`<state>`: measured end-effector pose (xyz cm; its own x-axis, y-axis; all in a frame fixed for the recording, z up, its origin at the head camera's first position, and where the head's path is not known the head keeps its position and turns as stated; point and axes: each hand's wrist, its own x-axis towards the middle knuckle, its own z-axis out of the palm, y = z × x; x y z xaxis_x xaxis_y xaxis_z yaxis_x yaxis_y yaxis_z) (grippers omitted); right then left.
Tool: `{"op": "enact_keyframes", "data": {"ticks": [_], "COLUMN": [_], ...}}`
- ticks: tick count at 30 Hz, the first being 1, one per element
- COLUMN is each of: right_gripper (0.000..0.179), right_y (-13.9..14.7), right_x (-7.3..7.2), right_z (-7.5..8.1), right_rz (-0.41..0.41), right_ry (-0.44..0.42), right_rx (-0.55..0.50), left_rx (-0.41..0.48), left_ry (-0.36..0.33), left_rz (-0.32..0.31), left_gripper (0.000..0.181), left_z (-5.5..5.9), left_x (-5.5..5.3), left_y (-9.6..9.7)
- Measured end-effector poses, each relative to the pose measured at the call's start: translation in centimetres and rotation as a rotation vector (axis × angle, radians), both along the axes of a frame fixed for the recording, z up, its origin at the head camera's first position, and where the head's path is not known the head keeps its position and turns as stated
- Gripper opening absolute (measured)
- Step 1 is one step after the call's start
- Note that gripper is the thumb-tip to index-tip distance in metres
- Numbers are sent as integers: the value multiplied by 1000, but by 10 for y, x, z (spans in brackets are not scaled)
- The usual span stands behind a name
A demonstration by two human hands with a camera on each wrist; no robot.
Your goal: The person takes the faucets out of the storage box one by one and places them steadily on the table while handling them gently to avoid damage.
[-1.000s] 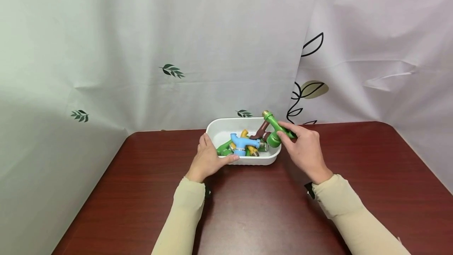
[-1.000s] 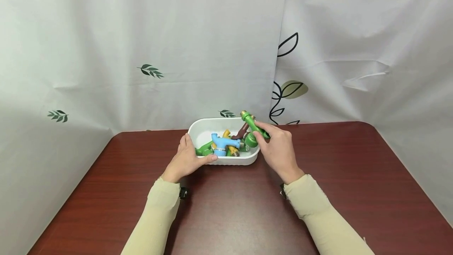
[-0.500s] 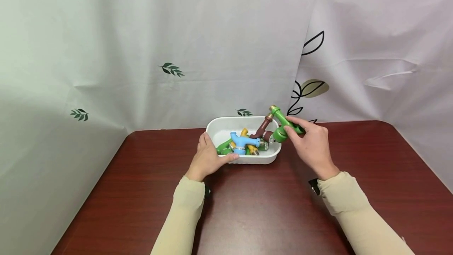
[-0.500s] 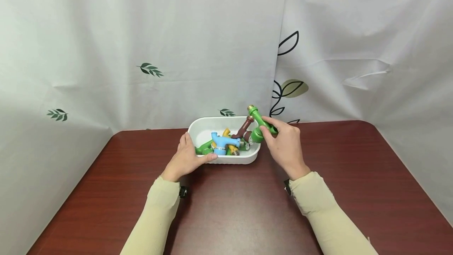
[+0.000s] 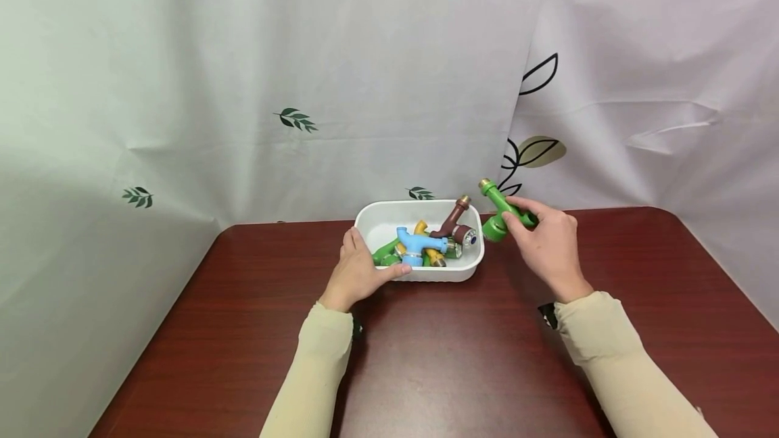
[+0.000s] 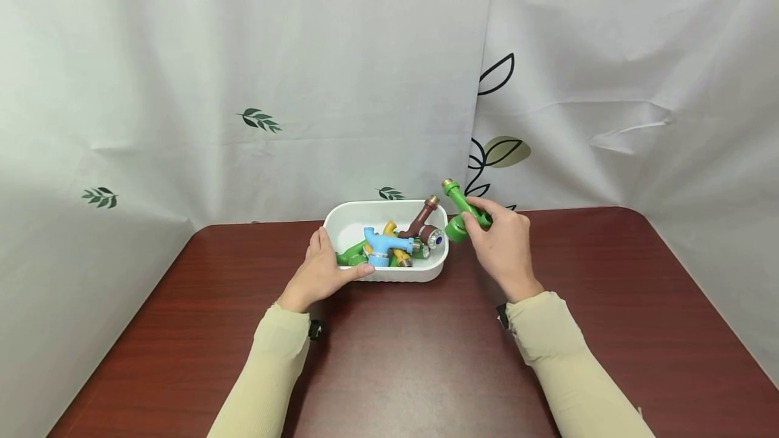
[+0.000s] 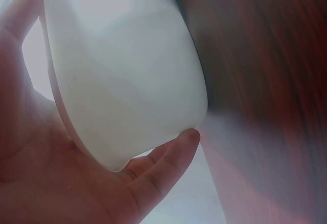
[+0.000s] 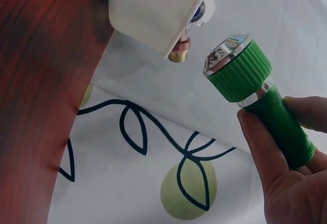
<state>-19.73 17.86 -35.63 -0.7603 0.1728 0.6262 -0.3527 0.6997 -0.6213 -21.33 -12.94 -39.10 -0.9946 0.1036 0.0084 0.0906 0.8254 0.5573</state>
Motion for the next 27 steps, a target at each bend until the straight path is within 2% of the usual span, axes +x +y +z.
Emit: {"op": "enact_keyframes", "data": {"ticks": [14, 27], "right_gripper": [25, 26], "right_y": [8, 9], "right_x": [-5, -10], "right_z": [-6, -18], "right_rz": [-32, -39], "right_ry": [-130, -244], "right_rx": [-13, -7], "left_rx": [0, 12], "left_ry": [-5, -1], "left_rz": [-2, 1], "left_gripper": [135, 134], "left_z": [-2, 0], "left_x": [-1, 1], "left_y": [-1, 0]}}
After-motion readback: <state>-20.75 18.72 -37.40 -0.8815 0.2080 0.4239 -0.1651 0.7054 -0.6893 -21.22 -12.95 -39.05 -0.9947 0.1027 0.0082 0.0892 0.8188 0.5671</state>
